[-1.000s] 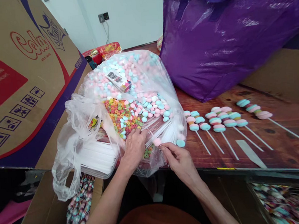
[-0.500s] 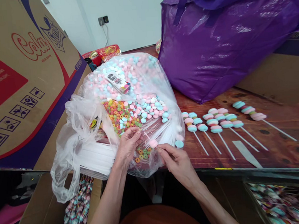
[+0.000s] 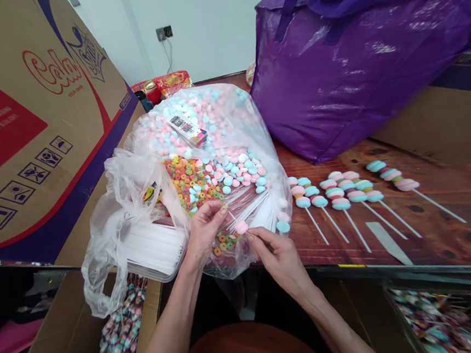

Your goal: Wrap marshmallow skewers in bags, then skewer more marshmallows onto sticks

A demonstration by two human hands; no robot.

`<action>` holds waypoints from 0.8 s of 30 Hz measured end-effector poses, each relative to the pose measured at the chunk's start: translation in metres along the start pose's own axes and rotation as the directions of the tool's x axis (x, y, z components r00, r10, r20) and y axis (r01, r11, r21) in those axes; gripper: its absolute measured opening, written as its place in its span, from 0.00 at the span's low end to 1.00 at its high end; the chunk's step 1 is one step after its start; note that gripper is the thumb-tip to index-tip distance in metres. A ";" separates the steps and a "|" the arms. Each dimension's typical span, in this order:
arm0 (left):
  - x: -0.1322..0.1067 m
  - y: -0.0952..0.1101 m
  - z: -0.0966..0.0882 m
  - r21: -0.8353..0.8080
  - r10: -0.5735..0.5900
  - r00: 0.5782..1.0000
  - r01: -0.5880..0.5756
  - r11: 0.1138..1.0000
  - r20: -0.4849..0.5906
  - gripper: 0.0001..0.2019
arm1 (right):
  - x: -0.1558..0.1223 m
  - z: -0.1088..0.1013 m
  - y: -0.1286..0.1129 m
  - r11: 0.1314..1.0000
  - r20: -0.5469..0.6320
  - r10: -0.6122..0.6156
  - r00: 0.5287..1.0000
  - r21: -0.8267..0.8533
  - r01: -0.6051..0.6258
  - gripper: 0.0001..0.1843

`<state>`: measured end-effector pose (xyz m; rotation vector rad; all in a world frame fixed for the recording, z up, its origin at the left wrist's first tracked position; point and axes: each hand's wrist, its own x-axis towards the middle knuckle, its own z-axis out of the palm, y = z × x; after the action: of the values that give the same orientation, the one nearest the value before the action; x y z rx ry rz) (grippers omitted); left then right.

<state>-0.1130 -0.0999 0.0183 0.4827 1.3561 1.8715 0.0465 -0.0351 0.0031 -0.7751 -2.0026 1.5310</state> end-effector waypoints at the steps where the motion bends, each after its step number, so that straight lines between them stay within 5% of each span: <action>1: -0.001 0.000 0.000 -0.018 -0.016 1.000 0.016 1.000 -0.006 0.18 | -0.001 0.000 0.000 1.000 -0.001 -0.006 1.000 0.009 0.006 0.17; 14: -0.002 -0.003 -0.001 -0.182 -0.180 0.981 0.164 0.970 -0.074 0.23 | -0.002 0.003 0.001 0.976 -0.035 -0.151 0.988 -0.164 0.143 0.16; 24: -0.012 -0.005 0.008 -0.047 -0.185 0.982 0.187 0.981 0.031 0.24 | 0.000 0.006 0.002 0.973 -0.112 -0.188 0.976 -0.158 0.170 0.14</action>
<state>-0.0987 -0.1032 0.0180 0.3419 1.2878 1.7357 0.0425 -0.0386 -0.0003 -0.7075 -2.0472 1.2130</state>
